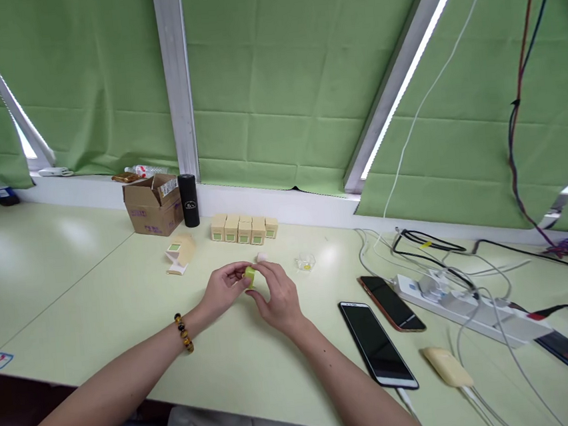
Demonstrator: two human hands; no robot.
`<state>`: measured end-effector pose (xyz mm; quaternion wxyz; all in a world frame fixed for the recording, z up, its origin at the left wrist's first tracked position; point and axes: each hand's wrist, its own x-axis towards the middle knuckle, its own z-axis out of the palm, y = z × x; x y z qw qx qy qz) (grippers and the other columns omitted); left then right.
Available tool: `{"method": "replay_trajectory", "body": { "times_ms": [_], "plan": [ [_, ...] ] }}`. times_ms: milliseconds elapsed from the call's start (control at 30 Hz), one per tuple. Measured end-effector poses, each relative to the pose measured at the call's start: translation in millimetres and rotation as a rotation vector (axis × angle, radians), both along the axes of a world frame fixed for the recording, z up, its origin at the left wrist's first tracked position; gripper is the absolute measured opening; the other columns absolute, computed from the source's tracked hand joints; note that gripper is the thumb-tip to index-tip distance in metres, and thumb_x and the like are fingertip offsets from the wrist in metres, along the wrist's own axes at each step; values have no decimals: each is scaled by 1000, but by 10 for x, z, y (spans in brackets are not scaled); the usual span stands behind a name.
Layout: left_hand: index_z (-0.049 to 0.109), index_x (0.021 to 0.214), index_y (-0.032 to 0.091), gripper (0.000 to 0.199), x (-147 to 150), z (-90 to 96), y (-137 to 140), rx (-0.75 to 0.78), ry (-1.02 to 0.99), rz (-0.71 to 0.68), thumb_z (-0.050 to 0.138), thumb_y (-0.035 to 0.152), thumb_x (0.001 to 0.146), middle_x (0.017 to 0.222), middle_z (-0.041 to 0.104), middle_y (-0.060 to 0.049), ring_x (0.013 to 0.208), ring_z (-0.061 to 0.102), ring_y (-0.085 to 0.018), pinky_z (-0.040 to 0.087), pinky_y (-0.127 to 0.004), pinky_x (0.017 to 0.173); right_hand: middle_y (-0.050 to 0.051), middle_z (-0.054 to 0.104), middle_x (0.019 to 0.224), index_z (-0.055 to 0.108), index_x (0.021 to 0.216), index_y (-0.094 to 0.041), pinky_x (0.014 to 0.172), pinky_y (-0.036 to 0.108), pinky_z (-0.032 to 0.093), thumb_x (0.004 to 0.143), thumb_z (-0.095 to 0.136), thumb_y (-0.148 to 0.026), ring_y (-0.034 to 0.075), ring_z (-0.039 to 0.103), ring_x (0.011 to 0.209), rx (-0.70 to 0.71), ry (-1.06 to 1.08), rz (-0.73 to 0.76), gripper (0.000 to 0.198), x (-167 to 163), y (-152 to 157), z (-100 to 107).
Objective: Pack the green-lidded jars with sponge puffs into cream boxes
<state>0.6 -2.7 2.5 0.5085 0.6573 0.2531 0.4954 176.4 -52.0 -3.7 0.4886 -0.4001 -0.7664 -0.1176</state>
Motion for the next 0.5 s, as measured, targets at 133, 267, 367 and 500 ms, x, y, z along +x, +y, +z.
{"method": "replay_trajectory", "body": {
  "times_ms": [133, 267, 367, 500],
  "plan": [
    [63, 130, 17, 51, 3, 29, -64, 41, -9, 3, 71, 47, 90, 109, 71, -11, 104, 67, -22, 56, -37, 93, 13, 66, 123, 50, 136, -24, 85, 49, 60, 89, 59, -13, 30, 62, 113, -15, 73, 16, 50, 20, 33, -42],
    [66, 111, 18, 27, -40, 59, -72, 160, 66, 134, 63, 40, 96, 106, 69, -9, 99, 66, -20, 54, -36, 91, 13, 66, 124, 52, 134, -24, 84, 48, 60, 88, 60, -12, 30, 62, 113, -33, 149, 19, 49, 38, 39, -53],
    [66, 100, 18, 16, -50, 53, -62, 227, 134, 181, 64, 34, 95, 98, 67, -7, 91, 63, -18, 52, -33, 86, 12, 66, 124, 52, 134, -25, 84, 48, 60, 88, 61, -12, 29, 63, 111, -31, 163, 27, 49, 34, 40, -63],
    [65, 94, 19, 11, -30, 51, -68, 281, 168, 170, 62, 29, 95, 90, 63, -4, 83, 59, -16, 49, -31, 80, 12, 67, 122, 52, 134, -25, 85, 48, 59, 87, 60, -10, 29, 62, 110, -28, 160, 44, 49, 25, 44, -76]
  ]
}}
